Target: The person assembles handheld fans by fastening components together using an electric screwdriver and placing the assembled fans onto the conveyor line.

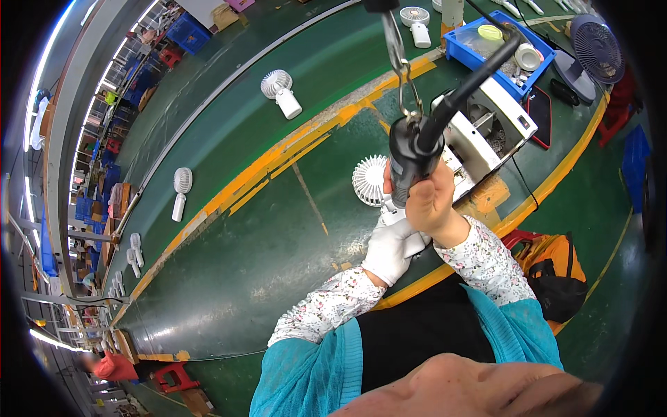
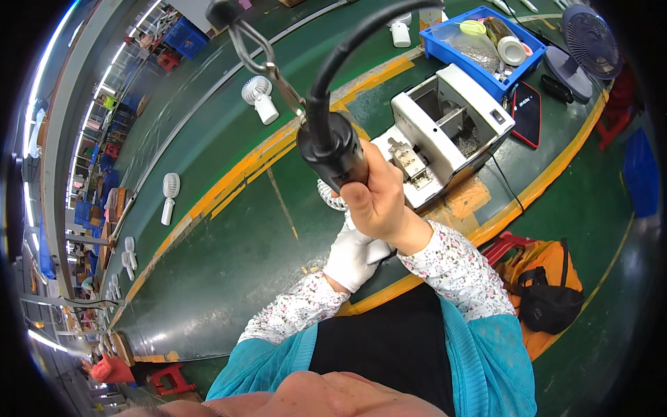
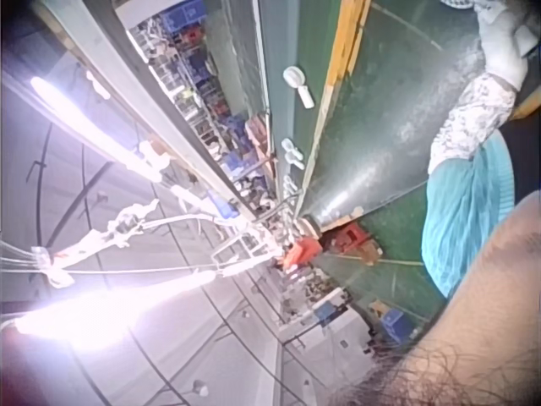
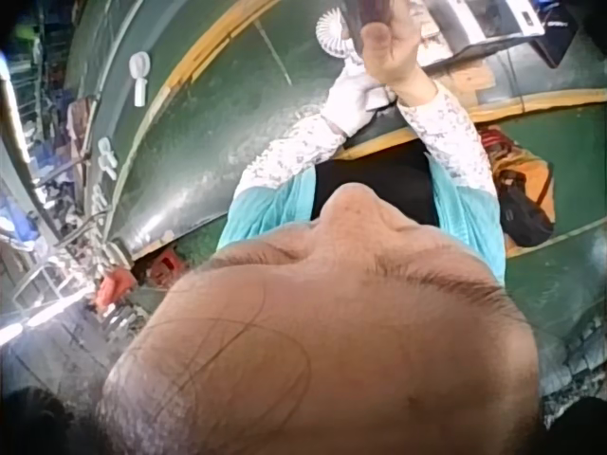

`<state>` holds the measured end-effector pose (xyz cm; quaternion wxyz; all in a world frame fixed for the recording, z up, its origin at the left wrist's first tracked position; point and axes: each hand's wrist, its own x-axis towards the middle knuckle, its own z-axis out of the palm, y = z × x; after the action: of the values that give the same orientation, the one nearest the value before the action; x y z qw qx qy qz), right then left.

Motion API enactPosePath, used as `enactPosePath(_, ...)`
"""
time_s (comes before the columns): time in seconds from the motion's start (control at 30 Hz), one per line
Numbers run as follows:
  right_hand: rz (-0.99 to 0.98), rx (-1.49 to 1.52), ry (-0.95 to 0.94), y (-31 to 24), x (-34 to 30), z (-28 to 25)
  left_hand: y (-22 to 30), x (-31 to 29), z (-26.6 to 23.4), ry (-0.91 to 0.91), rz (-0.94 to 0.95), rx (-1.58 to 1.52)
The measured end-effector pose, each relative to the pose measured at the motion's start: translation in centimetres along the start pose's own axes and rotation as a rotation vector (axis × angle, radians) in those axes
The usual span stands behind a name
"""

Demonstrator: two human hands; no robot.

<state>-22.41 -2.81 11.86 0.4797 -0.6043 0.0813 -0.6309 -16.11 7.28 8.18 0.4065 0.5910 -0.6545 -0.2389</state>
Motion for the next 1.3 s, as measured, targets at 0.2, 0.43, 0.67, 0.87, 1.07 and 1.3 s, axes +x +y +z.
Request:
enactPosePath(0.2, 0.034, 0.087, -0.188, 0.1, 0.7, -0.8, 0.2, 0.0, 0.2, 0.018, -0.124, -0.275)
enactPosePath(0.43, 0.004, 0.108, -0.123, -0.7, 1.4, -1.1, -0.4, 1.1, 0.1, 0.032, -0.71, -1.383)
enactPosePath(0.67, -0.134, -0.265, 0.152, -1.9, 4.8, -2.0, -0.4, 1.3, -0.2, 0.09, -0.907, -1.973)
enactPosePath(0.87, 0.054, 0.025, 0.112, -1.6, 3.2, 0.2, -1.4, 0.8, 1.2, 0.065, -0.874, -1.896)
enactPosePath(1.07, 0.145, 0.149, 0.024, -2.2, 1.5, 1.7, -1.7, 0.2, 1.4, 0.019, -0.828, -1.625)
enactPosePath(1.3, 0.134, 0.152, 0.001, -0.1, 0.4, 1.6, -0.5, -0.1, 0.3, -0.026, -0.023, -0.111)
